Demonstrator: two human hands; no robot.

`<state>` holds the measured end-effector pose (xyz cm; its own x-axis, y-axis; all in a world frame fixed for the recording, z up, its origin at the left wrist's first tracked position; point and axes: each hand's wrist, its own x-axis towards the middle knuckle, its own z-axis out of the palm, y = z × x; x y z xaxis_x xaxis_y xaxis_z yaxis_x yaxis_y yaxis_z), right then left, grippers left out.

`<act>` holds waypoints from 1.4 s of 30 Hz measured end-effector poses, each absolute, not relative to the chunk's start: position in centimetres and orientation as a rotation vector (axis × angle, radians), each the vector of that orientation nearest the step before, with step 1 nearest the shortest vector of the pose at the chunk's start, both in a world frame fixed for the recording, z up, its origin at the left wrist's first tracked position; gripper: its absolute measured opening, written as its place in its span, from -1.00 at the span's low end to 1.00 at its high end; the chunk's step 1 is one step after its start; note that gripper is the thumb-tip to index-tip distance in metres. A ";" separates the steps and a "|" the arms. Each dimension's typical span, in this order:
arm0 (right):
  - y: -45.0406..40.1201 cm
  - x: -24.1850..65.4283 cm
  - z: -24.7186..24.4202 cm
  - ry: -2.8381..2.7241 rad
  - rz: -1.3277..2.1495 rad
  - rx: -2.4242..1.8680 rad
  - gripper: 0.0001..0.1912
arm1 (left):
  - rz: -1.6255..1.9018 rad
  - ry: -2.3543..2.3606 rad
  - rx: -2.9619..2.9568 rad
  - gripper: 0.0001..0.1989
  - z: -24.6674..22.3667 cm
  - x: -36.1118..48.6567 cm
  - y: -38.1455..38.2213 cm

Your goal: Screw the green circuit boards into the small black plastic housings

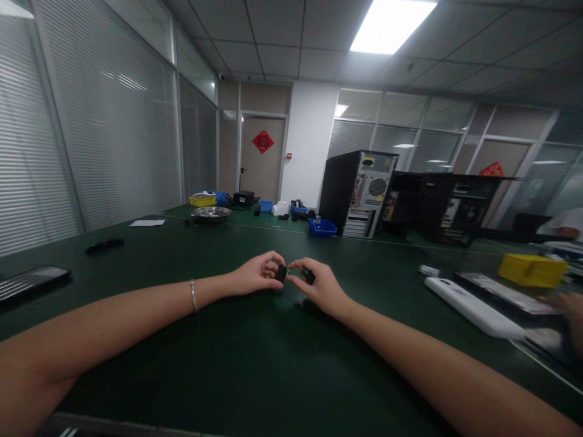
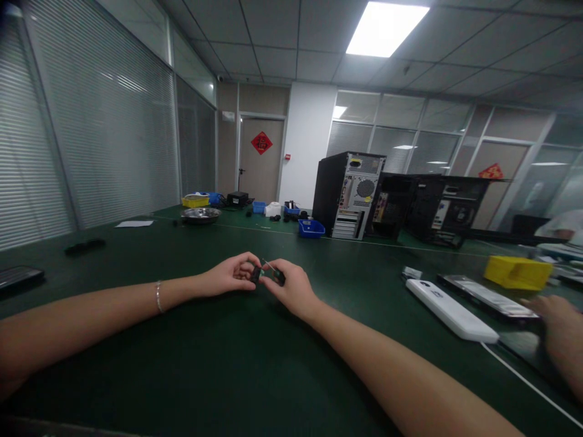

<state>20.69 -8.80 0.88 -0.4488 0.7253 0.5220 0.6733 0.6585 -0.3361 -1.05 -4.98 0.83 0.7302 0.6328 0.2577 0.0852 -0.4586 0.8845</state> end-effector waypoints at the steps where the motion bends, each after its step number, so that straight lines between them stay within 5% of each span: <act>1: -8.9 20.6 0.8 -2.217 0.096 -1.066 -0.76 | 0.725 0.547 1.958 -0.55 0.8 -1.0 -5.0; 36: -9.3 20.4 0.5 -2.282 0.014 -0.975 -0.79 | 0.798 0.596 1.778 -0.52 1.0 -0.3 -6.3; 42: -9.3 20.4 0.9 -2.300 -0.002 -0.962 -0.78 | 0.791 0.629 1.648 -0.68 1.0 0.0 -6.2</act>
<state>20.38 -9.34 0.87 -0.5295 0.6393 0.5577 0.6401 0.7324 -0.2319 -0.02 -6.25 1.01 0.6298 0.7582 0.1684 -0.0072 -0.2112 0.9774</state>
